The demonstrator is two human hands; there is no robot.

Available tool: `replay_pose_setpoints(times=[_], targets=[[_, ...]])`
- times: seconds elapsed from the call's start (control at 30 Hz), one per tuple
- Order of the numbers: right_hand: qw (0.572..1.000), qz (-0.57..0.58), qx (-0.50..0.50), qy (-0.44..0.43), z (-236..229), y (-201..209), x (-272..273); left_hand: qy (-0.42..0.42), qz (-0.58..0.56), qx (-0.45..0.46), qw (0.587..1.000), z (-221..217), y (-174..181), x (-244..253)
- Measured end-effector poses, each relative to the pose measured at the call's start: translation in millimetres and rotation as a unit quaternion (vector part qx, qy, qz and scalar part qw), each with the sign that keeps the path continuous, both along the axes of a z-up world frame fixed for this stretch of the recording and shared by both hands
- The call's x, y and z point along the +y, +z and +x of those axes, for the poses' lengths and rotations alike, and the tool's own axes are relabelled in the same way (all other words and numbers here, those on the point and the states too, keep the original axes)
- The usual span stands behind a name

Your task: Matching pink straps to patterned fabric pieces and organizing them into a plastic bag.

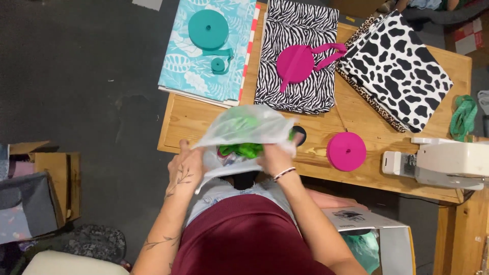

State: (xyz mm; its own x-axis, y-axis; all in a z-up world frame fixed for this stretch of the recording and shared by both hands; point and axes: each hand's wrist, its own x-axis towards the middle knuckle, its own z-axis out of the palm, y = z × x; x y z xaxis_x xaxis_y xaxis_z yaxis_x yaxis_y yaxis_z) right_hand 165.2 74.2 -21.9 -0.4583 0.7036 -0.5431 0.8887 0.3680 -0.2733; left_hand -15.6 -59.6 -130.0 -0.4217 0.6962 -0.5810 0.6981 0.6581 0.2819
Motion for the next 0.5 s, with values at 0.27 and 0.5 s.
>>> replay_pose_setpoints(times=[0.27,0.5], targets=[[0.994,0.003,-0.101,-0.051,29,-68,25,0.028,-0.045,-0.078,0.996,12,62,24],[0.994,0.074,0.015,0.08,19,-134,12,-0.029,-0.034,-0.073,0.996,14,85,27]])
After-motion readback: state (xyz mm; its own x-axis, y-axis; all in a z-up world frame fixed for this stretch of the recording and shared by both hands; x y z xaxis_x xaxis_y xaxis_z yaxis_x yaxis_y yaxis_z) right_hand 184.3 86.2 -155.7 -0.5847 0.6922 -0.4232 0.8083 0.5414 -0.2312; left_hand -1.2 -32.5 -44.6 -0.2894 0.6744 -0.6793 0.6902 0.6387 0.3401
